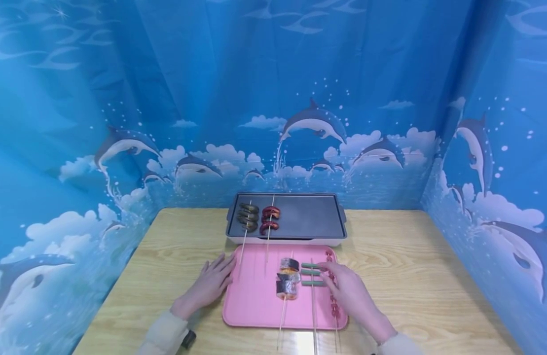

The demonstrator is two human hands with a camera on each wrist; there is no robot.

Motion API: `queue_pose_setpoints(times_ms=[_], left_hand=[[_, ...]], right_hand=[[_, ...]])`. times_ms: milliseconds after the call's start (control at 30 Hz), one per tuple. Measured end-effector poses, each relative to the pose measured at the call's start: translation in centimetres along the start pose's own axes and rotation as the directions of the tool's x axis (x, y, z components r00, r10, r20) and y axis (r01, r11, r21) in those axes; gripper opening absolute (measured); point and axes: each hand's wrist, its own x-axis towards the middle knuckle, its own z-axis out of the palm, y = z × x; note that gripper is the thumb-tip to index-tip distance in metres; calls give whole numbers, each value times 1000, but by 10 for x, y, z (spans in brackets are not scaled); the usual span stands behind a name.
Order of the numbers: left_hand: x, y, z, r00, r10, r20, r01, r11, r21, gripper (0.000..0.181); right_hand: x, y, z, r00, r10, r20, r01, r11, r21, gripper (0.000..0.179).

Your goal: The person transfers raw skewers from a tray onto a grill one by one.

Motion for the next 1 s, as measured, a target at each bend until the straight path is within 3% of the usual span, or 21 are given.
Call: queue_pose_setpoints(times_ms=[133, 433, 667, 767, 1000], left_hand=[[1, -1, 1, 1000, -3, 0, 3, 1000, -12, 47], [5, -1, 4, 1000, -22, 18, 23, 999, -41, 48], [5, 0, 3, 999, -28, 17, 29, 998, -62, 48], [4, 0, 3, 999, -31, 20, 32, 997, -64, 48], [2, -2, 5, 999, -36, 22, 37, 998, -58, 49]], right_hand=[[4, -17, 9, 997, 54, 52, -61, 986, 156, 17], [-5, -26, 36, 977, -111, 184, 42, 938, 343, 21], [-12, -30, 50, 937, -108, 331, -72, 871, 487, 20], [-15, -31, 57, 927, -80, 365, -122, 858, 498, 21], [-16, -36, 69, 951, 26, 309, -150, 910, 386, 22]])
